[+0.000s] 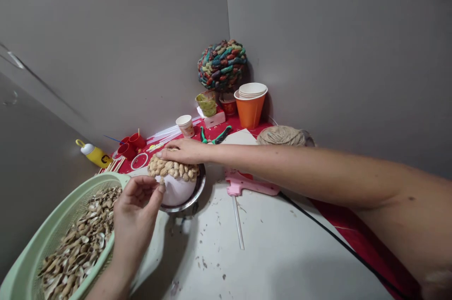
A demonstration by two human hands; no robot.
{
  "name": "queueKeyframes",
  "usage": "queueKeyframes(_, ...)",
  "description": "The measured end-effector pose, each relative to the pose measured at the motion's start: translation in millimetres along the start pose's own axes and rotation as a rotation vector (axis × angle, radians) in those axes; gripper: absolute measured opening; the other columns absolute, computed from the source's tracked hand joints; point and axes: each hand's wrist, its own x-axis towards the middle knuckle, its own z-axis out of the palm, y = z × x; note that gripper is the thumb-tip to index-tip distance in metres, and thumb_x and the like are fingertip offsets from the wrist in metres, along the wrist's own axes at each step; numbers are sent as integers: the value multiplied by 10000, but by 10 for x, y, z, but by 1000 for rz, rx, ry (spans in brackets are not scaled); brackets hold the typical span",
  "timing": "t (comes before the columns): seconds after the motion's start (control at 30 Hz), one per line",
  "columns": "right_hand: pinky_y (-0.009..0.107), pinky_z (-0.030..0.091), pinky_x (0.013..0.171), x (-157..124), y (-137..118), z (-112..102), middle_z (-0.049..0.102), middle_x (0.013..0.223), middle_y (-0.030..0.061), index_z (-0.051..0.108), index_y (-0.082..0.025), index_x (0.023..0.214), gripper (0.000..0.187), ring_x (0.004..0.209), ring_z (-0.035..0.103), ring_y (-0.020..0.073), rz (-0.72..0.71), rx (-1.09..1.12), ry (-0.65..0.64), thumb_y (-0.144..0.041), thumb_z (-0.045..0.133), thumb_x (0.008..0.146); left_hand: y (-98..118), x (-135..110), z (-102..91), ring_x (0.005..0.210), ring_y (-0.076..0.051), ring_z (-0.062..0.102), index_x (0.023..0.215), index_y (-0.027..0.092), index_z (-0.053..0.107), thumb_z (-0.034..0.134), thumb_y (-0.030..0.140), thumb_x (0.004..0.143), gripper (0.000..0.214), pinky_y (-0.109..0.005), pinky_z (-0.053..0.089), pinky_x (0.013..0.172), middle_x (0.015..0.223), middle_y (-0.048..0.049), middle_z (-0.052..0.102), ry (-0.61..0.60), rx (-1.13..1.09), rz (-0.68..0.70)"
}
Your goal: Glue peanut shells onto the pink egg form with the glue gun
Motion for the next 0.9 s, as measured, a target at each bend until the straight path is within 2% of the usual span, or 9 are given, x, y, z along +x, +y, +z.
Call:
queueKeyframes(0.1,372,492,926,-2,13,5,704,1128,80,711,-212,1071,608,1076,639,282,-7,0,4,-729,488,841,0,-31,40,731,-137,620,840,177,646,767,270,740,183,-212,497,674,800,-13,661,23,50,16)
queueKeyframes(0.33,396,474,942,-31,0,-12,665,1214,116,687,-190,1131,670,1124,613,317,16,-31,14,-751,481,827,15,-55,130,713,-135,594,840,189,647,721,261,776,122,-218,459,663,791,-4,650,38,150,101)
queueKeyframes(0.7,405,482,897,-67,-55,-49,679,1172,111,699,-206,1057,610,1090,620,325,23,-64,6,-729,471,843,-23,-39,211,639,-125,551,811,200,609,688,289,812,119,-225,426,610,724,21,604,70,291,168)
queueKeyframes(0.9,377,479,903,-77,-46,-56,661,1225,95,674,-217,1129,639,1114,613,305,33,-68,2,-742,450,841,-65,-28,219,631,-126,565,803,189,644,674,305,825,121,-225,446,612,716,8,637,93,323,202)
